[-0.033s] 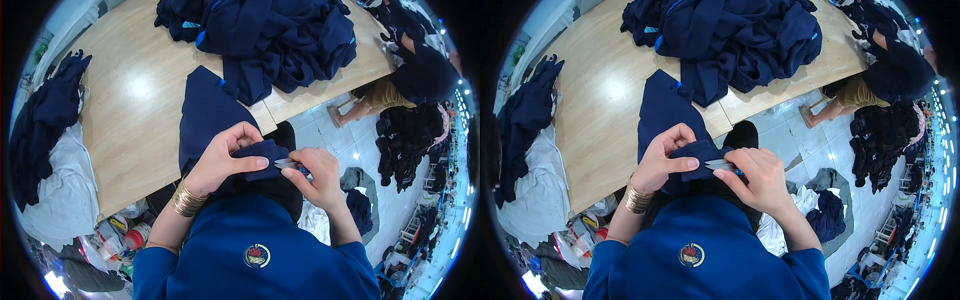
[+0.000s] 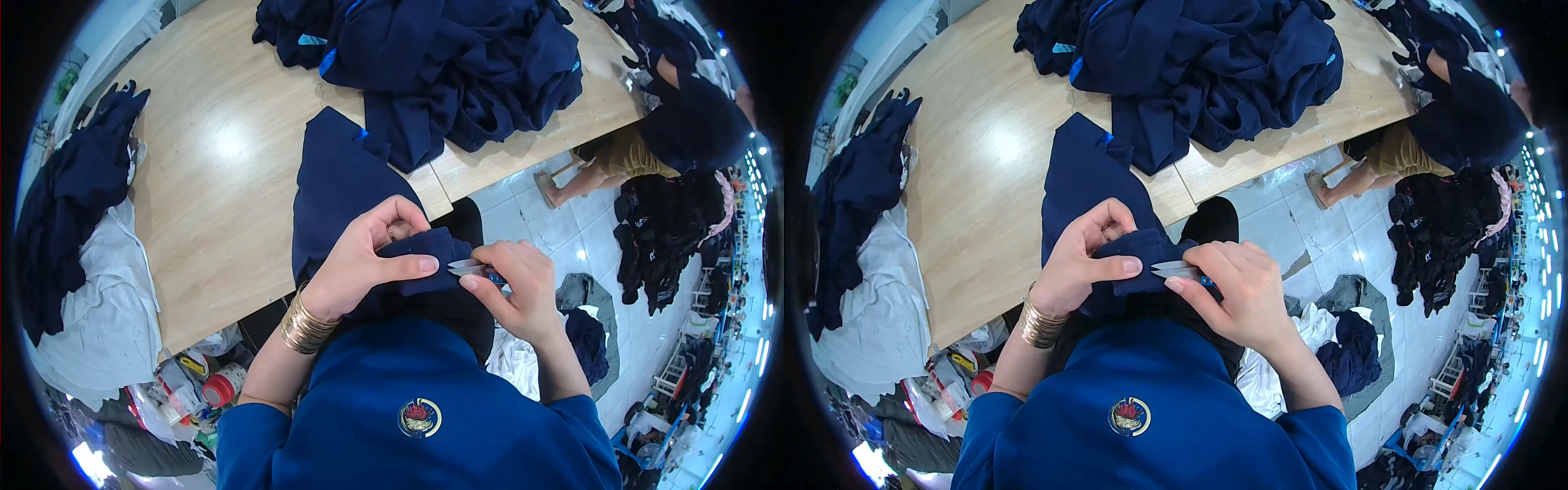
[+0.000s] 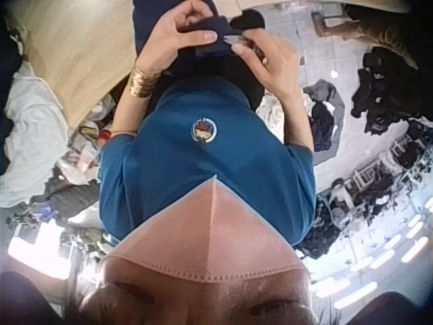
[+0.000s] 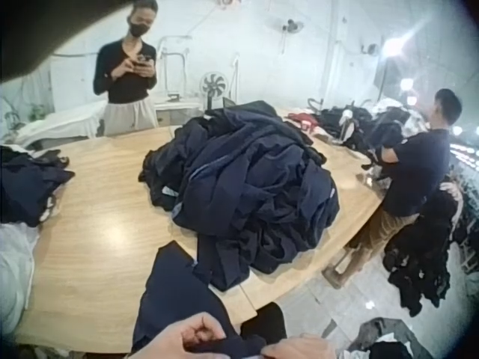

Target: Trimming loose threads from blue athletic garments using small thread snips.

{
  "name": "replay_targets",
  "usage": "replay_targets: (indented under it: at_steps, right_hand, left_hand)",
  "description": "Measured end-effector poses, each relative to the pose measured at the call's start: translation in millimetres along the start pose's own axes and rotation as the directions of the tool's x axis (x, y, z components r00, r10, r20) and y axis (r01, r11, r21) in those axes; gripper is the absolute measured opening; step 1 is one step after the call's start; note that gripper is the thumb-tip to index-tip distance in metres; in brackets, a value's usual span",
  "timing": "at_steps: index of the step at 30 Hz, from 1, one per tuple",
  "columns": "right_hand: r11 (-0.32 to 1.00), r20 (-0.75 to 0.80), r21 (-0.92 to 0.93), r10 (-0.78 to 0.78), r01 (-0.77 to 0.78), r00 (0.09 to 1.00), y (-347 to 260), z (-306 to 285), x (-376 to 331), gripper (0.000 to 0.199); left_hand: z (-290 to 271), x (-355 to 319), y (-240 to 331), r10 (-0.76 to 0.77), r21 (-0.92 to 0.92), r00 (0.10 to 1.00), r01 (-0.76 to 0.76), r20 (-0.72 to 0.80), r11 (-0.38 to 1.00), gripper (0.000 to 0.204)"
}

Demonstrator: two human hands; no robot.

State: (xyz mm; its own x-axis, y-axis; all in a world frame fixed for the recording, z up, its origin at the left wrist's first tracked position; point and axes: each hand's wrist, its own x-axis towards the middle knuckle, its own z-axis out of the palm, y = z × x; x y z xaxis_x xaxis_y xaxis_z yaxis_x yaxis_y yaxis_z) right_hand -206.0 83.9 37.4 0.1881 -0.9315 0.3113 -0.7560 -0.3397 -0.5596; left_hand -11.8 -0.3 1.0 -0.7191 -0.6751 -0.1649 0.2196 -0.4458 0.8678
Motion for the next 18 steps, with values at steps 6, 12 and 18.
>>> replay_targets:
  at_steps: [6, 12, 18]
  right_hand:
    - [0.999, 0.008, -0.022, -0.032, 0.033, 0.999, -2.6, -2.5, 1.7, 0.022]
    - [0.998, 0.03, -0.045, -0.037, 0.038, 0.999, -5.4, -3.4, 2.8, 0.022]
    - [0.998, 0.027, -0.05, -0.028, 0.029, 0.999, -4.9, 0.6, 2.2, 0.022]
  left_hand:
    - [2.0, 1.5, 1.5, 0.017, -0.041, 1.0, -0.016, 0.005, 0.999, 0.039]
    - [0.3, 1.0, 2.2, 0.028, -0.017, 0.999, -0.028, 0.023, 0.999, 0.039]
    - [0.3, 0.7, 2.4, 0.006, -0.063, 0.999, -0.003, 0.04, 0.998, 0.039]
